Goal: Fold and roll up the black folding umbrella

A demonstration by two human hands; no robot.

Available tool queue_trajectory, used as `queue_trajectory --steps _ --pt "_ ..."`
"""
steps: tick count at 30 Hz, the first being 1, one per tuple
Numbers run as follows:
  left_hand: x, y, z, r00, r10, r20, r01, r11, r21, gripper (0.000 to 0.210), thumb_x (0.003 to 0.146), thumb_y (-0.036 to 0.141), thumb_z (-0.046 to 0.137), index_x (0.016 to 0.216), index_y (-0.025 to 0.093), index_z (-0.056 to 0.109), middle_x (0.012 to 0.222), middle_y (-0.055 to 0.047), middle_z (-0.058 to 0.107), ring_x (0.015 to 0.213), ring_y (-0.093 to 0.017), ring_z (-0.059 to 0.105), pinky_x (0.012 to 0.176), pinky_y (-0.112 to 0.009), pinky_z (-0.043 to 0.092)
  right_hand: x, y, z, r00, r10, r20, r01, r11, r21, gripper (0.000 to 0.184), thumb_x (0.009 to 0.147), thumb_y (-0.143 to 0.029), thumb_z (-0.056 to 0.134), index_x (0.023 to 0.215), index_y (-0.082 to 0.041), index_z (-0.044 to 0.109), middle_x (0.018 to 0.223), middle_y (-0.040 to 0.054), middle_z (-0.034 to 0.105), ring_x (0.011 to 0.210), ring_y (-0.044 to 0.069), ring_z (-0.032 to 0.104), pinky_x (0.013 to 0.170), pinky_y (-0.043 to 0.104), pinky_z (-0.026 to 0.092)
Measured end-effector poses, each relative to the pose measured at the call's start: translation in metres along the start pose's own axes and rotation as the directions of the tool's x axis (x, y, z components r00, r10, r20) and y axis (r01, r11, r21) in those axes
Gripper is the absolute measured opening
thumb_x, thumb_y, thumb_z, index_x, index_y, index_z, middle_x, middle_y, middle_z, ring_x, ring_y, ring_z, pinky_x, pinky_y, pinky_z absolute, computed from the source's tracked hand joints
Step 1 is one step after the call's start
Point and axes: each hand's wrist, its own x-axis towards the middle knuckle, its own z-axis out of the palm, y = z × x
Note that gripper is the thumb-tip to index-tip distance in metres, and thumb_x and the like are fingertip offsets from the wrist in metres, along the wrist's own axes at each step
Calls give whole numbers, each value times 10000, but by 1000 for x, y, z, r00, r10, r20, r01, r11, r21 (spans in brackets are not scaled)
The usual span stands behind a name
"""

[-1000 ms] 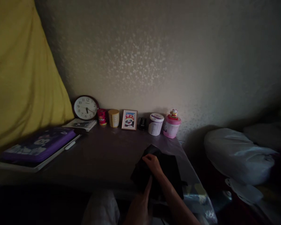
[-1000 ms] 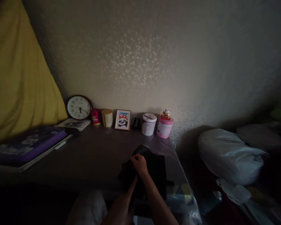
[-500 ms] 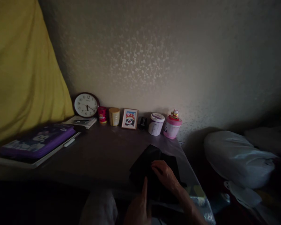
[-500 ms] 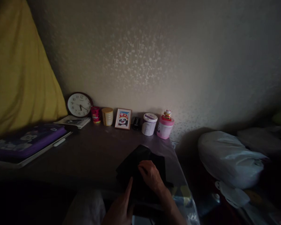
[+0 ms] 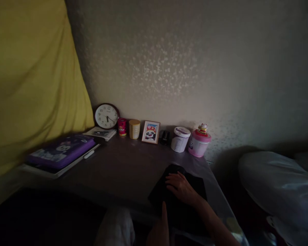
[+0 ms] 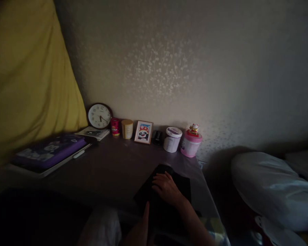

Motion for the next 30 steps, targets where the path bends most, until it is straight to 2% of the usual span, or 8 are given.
queue_trajectory --steps 6,9,11,15,18,22,26,30 --pt "7 -1 -2 998 -30 52 31 1000 -7 819 769 189 460 1391 146 -70 1196 -155 564 1022 -257 581 861 -354 424 35 28 4 992 117 -42 -121 987 -104 263 898 -278 391 961 -249 645 1047 22 652 1088 185 517 976 415 303" --pt "16 -2 2 990 -103 92 101 995 25 803 772 137 448 1391 177 -63 1202 -133 564 1042 -222 570 889 -323 406 36 20 -4 974 162 -156 -182 975 -127 261 897 -255 390 953 -220 642 1060 48 642 1069 201 523 938 387 340" --pt "21 -4 6 984 -153 91 151 988 29 748 790 112 405 1396 196 -25 1172 -118 588 1046 -212 569 901 -335 399 29 6 -9 973 108 -205 -127 989 -78 257 898 -268 395 982 -209 631 1075 59 634 1090 199 509 940 364 340" --pt "25 -12 11 992 -112 57 114 993 -43 640 826 164 345 1404 205 71 1141 -128 607 995 -246 597 857 -392 426 15 -20 -7 997 -61 -48 63 997 42 249 892 -308 419 868 -229 654 884 31 677 985 171 572 938 337 340" --pt "24 -13 8 992 -111 66 115 992 -59 648 819 186 359 1404 205 79 1126 -133 616 977 -263 603 834 -409 435 20 -16 5 999 -28 15 28 999 23 235 875 -281 443 800 -234 661 828 19 683 1004 193 569 989 420 273" --pt "15 -6 -2 993 -96 67 98 995 -26 718 792 164 403 1403 189 27 1130 -147 611 1006 -256 591 864 -401 417 34 11 10 988 115 -100 -120 992 -41 247 860 -237 418 830 -219 663 927 48 673 1015 213 559 957 437 319" --pt "2 -4 -7 999 -28 46 27 999 19 798 762 155 454 1401 157 -23 1155 -152 590 1005 -249 588 860 -363 428 16 36 -11 914 252 -318 -256 966 30 253 820 -272 447 957 -195 646 1069 85 633 1013 225 557 898 391 398" --pt "-2 -15 0 980 190 -64 -192 981 -25 798 778 165 430 1391 78 -74 1278 -132 502 1089 -184 533 901 -238 395 -37 47 -35 741 520 -424 -477 853 213 320 813 -362 419 982 -187 627 988 74 661 925 219 602 831 367 440"
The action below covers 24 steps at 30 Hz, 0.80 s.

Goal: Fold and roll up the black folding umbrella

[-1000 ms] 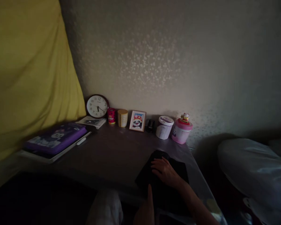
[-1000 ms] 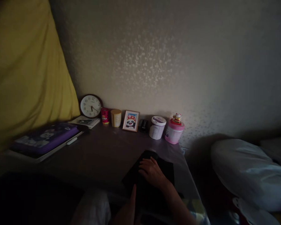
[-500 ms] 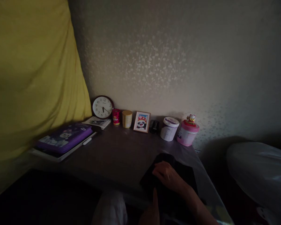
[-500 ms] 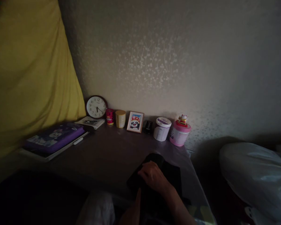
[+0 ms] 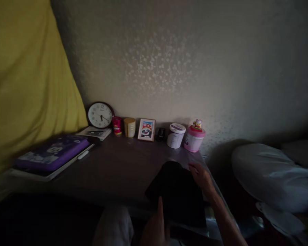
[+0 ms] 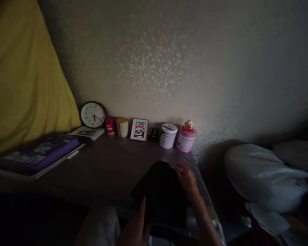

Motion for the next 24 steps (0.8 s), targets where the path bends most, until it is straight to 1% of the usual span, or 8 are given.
queue_trajectory --steps 2,4,7,13,17,19,21,24 --pt "-1 -4 4 1000 13 -24 -12 1000 23 785 783 153 415 1391 72 -76 1303 -128 478 1106 -168 518 909 -219 381 -20 9 -16 985 173 -18 -173 985 7 338 789 -412 447 973 -192 625 954 68 671 889 223 617 796 358 451" --pt "-1 -5 6 1000 -3 -27 5 999 54 773 794 159 408 1394 78 -73 1311 -126 470 1112 -161 514 909 -211 374 -41 12 -24 952 306 2 -306 952 14 363 756 -468 489 962 -202 624 927 64 677 864 230 627 762 348 459" --pt "-1 -2 6 1000 -25 -15 26 997 78 768 807 176 404 1395 92 -84 1316 -123 467 1110 -155 517 895 -201 375 -69 6 -25 912 410 12 -410 912 30 430 719 -525 524 990 -201 605 876 65 678 823 238 634 707 339 466" --pt "-1 -4 9 999 -13 -52 17 997 81 776 812 181 407 1395 110 -99 1317 -112 469 1091 -141 532 880 -187 377 -104 -11 -21 901 431 49 -434 893 122 468 725 -522 507 1051 -189 550 800 48 661 737 215 627 638 310 461" --pt "0 -7 12 998 28 -64 -24 998 59 755 820 177 382 1393 91 -103 1324 -118 460 1111 -128 517 889 -169 368 -109 -8 -15 904 423 53 -426 892 151 478 720 -508 500 1061 -177 555 659 12 621 617 198 589 578 306 434" --pt "0 -7 12 998 27 -63 -23 998 63 757 819 181 382 1392 91 -104 1322 -120 461 1097 -134 528 878 -174 376 -107 -7 -14 901 431 46 -430 876 217 477 696 -500 530 1035 -167 573 641 8 614 613 195 581 578 304 434" --pt "0 -7 12 998 18 -65 -14 997 69 759 819 185 384 1394 99 -104 1323 -116 460 1081 -138 540 863 -178 385 -103 -11 -15 889 451 77 -447 823 350 501 671 -495 567 1036 -151 576 691 22 636 658 203 595 583 300 448" --pt "0 -7 12 997 24 -73 -19 998 60 761 819 188 385 1393 104 -109 1334 -108 449 1109 -136 521 871 -179 381 -93 -29 -24 869 462 177 -475 678 561 541 668 -479 596 1088 -140 560 843 56 668 785 222 619 622 294 477"
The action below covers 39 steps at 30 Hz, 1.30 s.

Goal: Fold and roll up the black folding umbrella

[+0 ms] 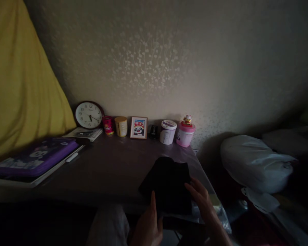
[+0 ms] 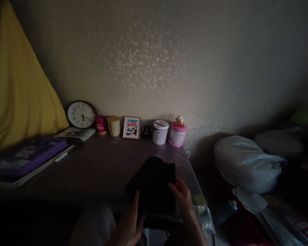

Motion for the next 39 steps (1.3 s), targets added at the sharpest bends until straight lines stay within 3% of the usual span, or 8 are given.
queue_trajectory --steps 6,11,18,22,29,32,35,39 --pt "1 -5 3 1000 15 11 -15 1000 -7 741 835 209 358 1388 95 -123 1313 -126 466 1093 -142 529 865 -193 384 4 -49 24 993 62 103 -84 971 224 502 648 -415 649 1078 -160 597 916 65 675 850 245 625 671 309 496" --pt "3 -6 2 1000 24 14 -24 1000 -20 702 852 228 324 1391 80 -102 1330 -139 446 1091 -153 535 859 -200 394 21 -53 59 989 80 126 -113 951 288 586 600 -387 683 1122 -147 569 868 48 654 788 209 614 633 273 474" --pt "3 -4 -6 999 14 35 -13 1000 -19 687 841 211 343 1396 40 -23 1242 -160 528 1038 -174 573 833 -209 411 41 -40 109 989 -35 142 12 987 159 606 582 -353 677 1115 -99 542 638 -35 545 605 131 519 555 236 398" --pt "5 -8 -5 999 20 33 -20 999 -26 695 822 190 370 1395 36 10 1232 -163 533 1069 -168 552 864 -193 388 52 -27 124 985 -65 161 69 997 -20 596 582 -322 669 1108 -75 535 669 -16 569 647 151 533 593 254 407" --pt "3 -11 -6 1000 13 17 -11 997 -81 656 847 255 348 1397 46 59 1268 -167 501 1094 -183 539 879 -213 397 57 -19 134 970 -127 205 191 925 -330 572 641 -292 645 1163 -105 505 752 19 645 792 196 594 695 277 424" --pt "0 -9 -7 1000 -5 -15 3 992 -124 740 815 201 396 1396 47 -36 1301 -168 469 1137 -183 508 913 -226 385 60 -19 136 973 -90 213 165 915 -368 589 655 -301 644 1188 -110 482 782 22 664 828 198 604 692 264 425" --pt "-2 -5 -10 999 -38 -19 33 977 -212 857 798 147 428 1362 112 -217 1254 -132 528 1047 -155 574 854 -204 417 64 -19 136 974 -72 214 149 917 -369 598 659 -307 645 1194 -103 472 813 30 676 872 203 602 715 260 422" --pt "-4 3 -18 998 -52 35 57 984 -169 820 820 145 414 1373 198 -189 1110 -84 630 883 -153 640 755 -209 450 68 -22 138 967 -52 250 142 921 -362 619 663 -284 629 1208 -60 440 803 43 680 858 202 607 710 262 421"
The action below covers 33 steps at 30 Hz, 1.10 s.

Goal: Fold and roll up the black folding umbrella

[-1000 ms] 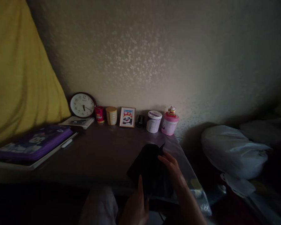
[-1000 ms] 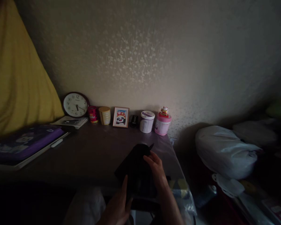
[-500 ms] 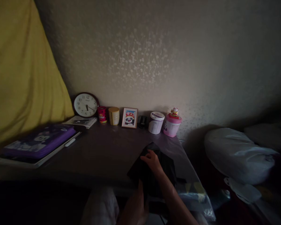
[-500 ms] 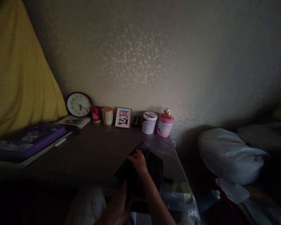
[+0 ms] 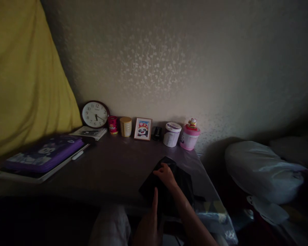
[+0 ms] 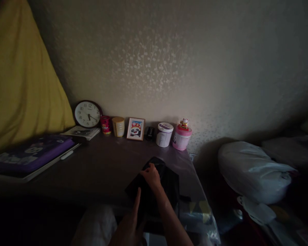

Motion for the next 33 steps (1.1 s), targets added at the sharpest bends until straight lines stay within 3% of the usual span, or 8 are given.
queue_trajectory --steps 8,13,16,20,25,30,33 --pt "1 5 -7 994 60 91 -80 968 238 725 800 134 389 1404 266 12 1020 -83 651 850 -205 634 721 -279 456 0 -4 1 999 5 42 -3 999 -37 579 658 -248 621 1192 -106 450 786 26 683 826 189 616 661 248 421" --pt "1 6 -6 998 22 54 -32 982 186 713 810 144 375 1407 261 3 1070 -92 630 876 -195 631 726 -260 451 -4 -10 0 997 -25 72 30 998 -58 553 671 -206 599 1192 -93 454 779 33 687 772 183 623 655 258 424" --pt "3 3 -4 998 37 50 -44 988 151 703 819 156 368 1410 234 -5 1109 -97 615 890 -185 628 755 -248 446 -14 -13 -4 986 -128 111 130 991 -9 421 707 -183 560 1124 -134 523 757 14 687 739 165 628 657 252 437" --pt "5 -2 -1 996 69 47 -75 987 143 720 807 143 365 1410 178 -27 1155 -109 593 931 -180 614 779 -228 441 -41 -6 -22 924 -379 45 378 925 35 218 806 -225 490 982 -208 617 905 15 675 829 149 619 749 255 455" --pt "5 -3 2 999 38 30 -42 981 187 733 788 132 367 1411 183 -16 1202 -84 563 1009 -162 571 885 -220 385 -64 28 -42 837 -538 -101 516 837 -184 205 864 -245 439 938 -216 628 990 56 640 958 181 568 853 331 439" --pt "5 2 2 999 19 32 -26 973 230 707 805 157 349 1408 152 -20 1188 -91 576 952 -154 590 882 -211 376 -43 52 -38 760 -650 -11 606 715 -349 252 868 -244 443 1067 -231 596 1170 70 576 1127 212 484 951 421 378" --pt "7 4 1 999 14 43 -24 970 241 732 786 137 367 1404 125 -26 1253 -103 529 995 -154 577 869 -196 383 -16 55 -35 759 -651 -9 589 692 -418 260 875 -275 435 1073 -237 599 1212 66 556 1162 219 461 971 438 352"
